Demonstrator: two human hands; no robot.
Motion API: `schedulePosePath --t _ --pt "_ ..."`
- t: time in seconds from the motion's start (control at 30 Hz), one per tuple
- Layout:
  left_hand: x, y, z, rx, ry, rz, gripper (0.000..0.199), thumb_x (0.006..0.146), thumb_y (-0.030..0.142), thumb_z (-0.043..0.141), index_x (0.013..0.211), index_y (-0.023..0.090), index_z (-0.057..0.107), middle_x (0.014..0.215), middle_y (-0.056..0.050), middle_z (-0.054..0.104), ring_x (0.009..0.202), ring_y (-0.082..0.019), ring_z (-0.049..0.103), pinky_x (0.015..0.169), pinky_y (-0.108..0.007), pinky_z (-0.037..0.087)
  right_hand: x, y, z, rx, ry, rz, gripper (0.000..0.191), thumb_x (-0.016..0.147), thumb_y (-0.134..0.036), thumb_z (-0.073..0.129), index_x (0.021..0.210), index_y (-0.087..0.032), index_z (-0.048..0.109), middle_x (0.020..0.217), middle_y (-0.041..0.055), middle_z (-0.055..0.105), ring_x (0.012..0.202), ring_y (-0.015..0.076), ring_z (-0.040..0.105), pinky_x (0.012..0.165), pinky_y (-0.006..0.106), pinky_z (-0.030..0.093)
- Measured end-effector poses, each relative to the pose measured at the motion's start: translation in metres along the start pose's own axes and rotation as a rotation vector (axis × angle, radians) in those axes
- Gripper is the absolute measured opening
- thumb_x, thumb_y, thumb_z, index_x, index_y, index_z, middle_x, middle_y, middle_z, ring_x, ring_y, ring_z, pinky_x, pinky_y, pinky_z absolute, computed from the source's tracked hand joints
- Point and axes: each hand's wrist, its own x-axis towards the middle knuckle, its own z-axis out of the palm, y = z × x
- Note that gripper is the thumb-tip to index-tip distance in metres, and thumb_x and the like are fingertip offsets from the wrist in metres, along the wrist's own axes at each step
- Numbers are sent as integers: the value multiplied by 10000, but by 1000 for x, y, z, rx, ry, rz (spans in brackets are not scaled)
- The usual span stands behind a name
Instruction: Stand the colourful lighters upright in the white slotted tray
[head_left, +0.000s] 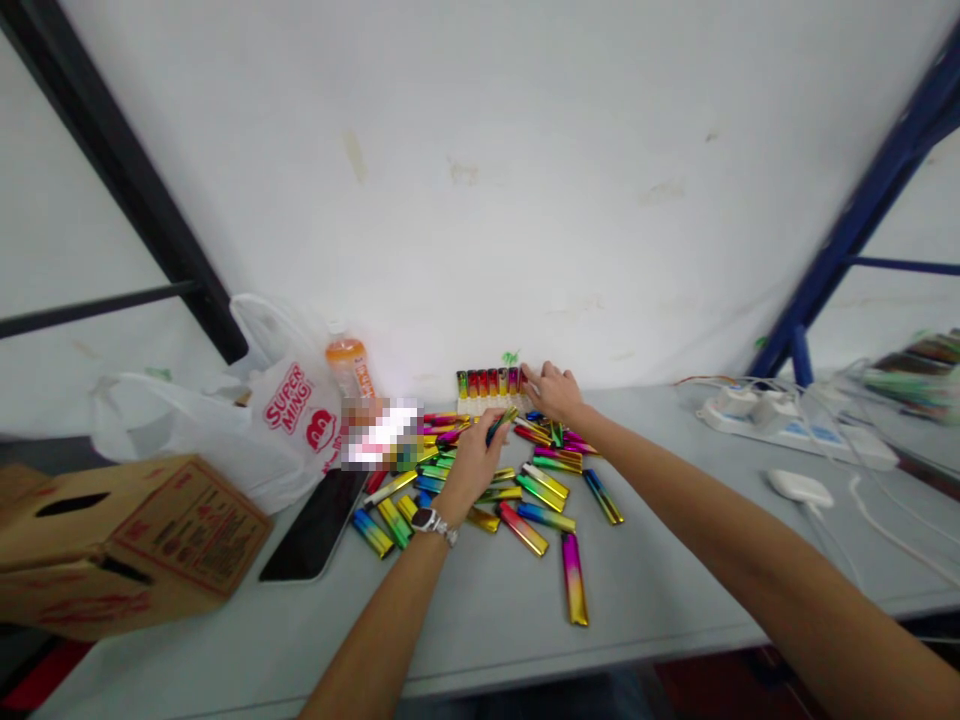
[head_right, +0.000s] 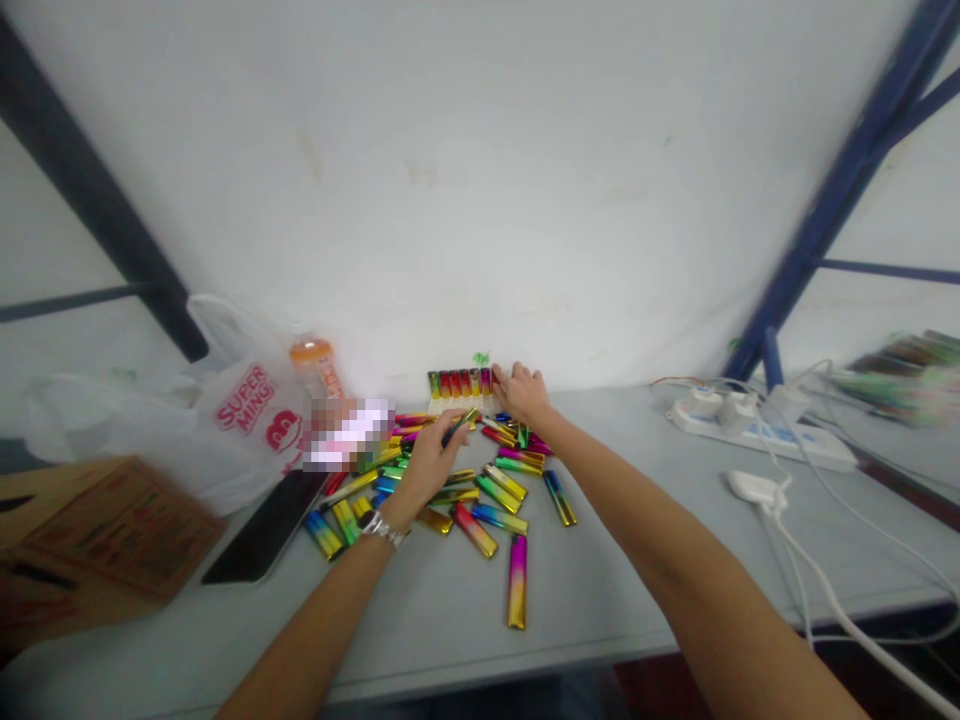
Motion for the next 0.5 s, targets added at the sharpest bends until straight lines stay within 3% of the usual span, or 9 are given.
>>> schedulePosePath --t 0.17,0.33,0.5 --pt "-4 2 -6 -140 73 -70 269 895 431 611 1020 194 587 884 -19 684 773 -157 649 727 -259 470 -8 -8 -3 135 -1 49 614 998 -497 373 1549 -236 305 1219 201 568 1109 324 569 942 448 375" --pt "-1 -1 -8 -223 144 -147 392 808 525 681 695 168 565 599 39 513 569 -115 486 543 -226 352 -29 -31 -16 597 243 81 503 984 -491 404 1376 -191 501 1085 126 621 908 229 607 850 349 435" --pt "-2 6 -7 -274 245 -124 377 928 531 510 815 175 559 738 2 569 702 -131 523 661 -242 433 -56 -60 -27 962 377 64 375 973 -500 422 1067 -202 629 893 45 637 789 183 571 743 293 438"
